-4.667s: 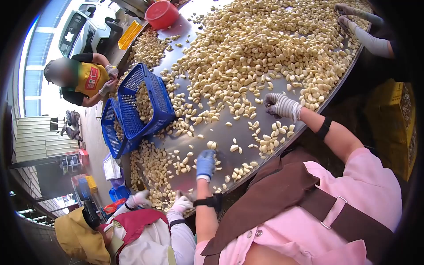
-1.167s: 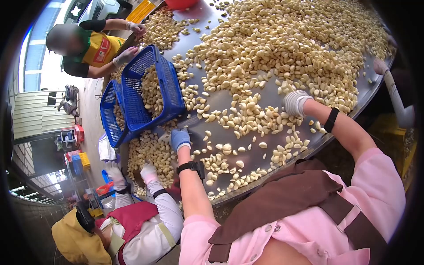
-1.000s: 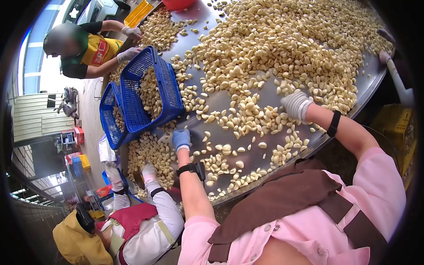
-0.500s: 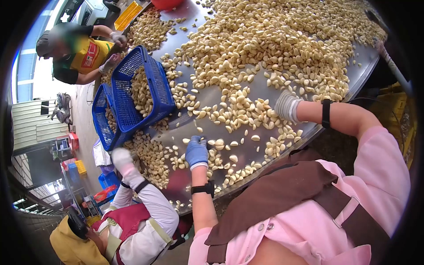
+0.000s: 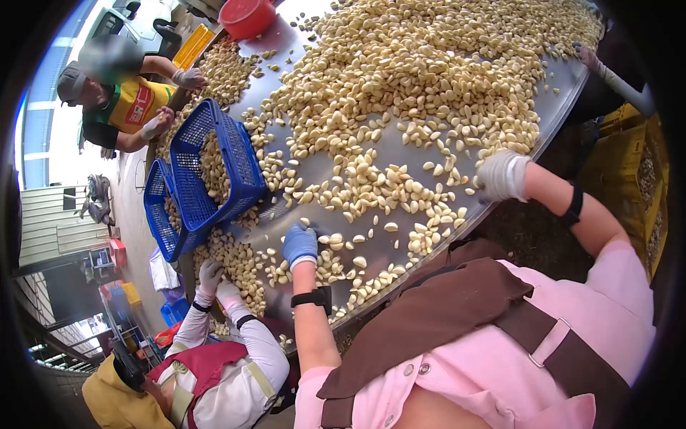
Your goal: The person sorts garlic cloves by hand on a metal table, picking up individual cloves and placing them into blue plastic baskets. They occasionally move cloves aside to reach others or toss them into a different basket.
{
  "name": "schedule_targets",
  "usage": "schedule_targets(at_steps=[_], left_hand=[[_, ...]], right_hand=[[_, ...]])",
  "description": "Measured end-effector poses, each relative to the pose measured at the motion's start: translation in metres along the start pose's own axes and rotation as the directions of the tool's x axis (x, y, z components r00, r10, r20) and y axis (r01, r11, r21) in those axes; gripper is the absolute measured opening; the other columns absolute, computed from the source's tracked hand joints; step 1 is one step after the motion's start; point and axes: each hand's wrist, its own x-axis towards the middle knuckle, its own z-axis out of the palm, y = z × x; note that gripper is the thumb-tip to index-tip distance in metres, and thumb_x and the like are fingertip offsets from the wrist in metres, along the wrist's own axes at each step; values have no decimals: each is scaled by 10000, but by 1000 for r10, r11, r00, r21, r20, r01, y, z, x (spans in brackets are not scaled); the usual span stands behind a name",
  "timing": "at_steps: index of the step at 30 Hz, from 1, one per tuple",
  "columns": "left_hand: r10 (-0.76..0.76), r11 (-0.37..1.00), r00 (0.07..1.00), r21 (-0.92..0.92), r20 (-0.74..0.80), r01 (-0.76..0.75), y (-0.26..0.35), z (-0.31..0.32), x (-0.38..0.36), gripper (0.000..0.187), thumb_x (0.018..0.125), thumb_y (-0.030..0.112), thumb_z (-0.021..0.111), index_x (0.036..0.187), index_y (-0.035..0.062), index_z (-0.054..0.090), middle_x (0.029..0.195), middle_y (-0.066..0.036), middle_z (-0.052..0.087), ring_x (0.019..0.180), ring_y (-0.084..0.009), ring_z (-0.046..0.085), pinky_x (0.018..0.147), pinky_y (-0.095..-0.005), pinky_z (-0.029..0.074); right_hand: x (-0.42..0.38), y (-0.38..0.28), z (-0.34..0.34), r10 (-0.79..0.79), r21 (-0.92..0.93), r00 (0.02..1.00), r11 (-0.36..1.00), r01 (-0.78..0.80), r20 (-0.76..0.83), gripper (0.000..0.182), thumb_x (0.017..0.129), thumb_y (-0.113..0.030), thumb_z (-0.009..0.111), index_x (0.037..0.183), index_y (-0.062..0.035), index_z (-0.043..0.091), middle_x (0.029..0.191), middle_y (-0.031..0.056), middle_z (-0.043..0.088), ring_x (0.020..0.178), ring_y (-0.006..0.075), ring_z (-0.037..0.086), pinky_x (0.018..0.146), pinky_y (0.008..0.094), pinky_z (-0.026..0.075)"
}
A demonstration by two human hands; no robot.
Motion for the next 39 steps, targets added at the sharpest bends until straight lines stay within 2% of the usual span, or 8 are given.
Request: schedule_targets(at_steps=[8,11,15,17,18,32,34,39], left_hand=[[-141,589,895,-762,-424,-268,23,-171,48,269,843,164,669,1021,-14,574,1006,-136,624,894,-175,581,803,-319,467],[172,934,552,-43,-816,-354,1,-219,61,346,924,213,586,1151,-47,570,1133,-152,609,1044,-227,554,941,-309,407],[-153,435,923,-862,-354,-259,-24,-196,-13,240,921,166,552,1082,-4,606,1006,-135,648,924,-235,605,875,-352,461],[400,903,703,123,-589,-411,-73,-116,-26,196,886,137,559,1015,5,625,917,-109,659,828,-241,621,783,-361,486],[-19,855,953,-498,-302,-141,-45,-98,-53,205,845,149,579,993,20,638,925,-137,656,825,-284,629,747,-377,488],[-263,884,959,-370,110,285,-74,34,-57,235,737,142,652,933,32,580,733,-116,645,638,-207,630,628,-343,518],[-280,883,954,-363,103,298,-84,47,-47,204,754,123,613,933,31,575,721,-102,634,622,-208,621,609,-339,523],[-164,-370,947,-907,276,200,-99,6,-107,186,754,27,503,910,89,583,799,-79,595,729,-222,608,599,-329,553]], right_hand=[[169,-132,-26,-593,-447,580,804,392,-559,147,717,-165,647,829,-82,692,840,77,667,798,275,658,689,404,507],[222,-161,-30,-557,-451,688,818,357,-466,174,716,-183,657,844,-79,712,813,91,668,786,273,653,654,403,498],[214,-162,-34,-461,-395,799,865,309,-386,186,734,-199,649,854,-84,733,834,112,675,783,275,648,640,407,486],[218,-160,-21,-450,-381,789,875,298,-418,189,750,-210,639,863,-94,736,848,102,680,785,279,651,640,418,483],[219,-159,-17,-471,-426,788,855,297,-397,186,752,-209,634,856,-92,734,834,102,679,780,281,652,639,420,483],[234,-140,-76,-428,-142,624,880,454,-654,311,696,-98,686,1002,-47,656,910,149,669,881,337,657,720,435,533],[244,-143,-86,-345,-193,829,938,288,-440,225,761,-100,602,966,-19,650,876,182,661,844,345,661,705,429,531],[237,-137,-75,-267,-50,866,961,272,-423,232,800,-152,613,985,-16,643,859,185,666,829,352,660,702,420,528]])
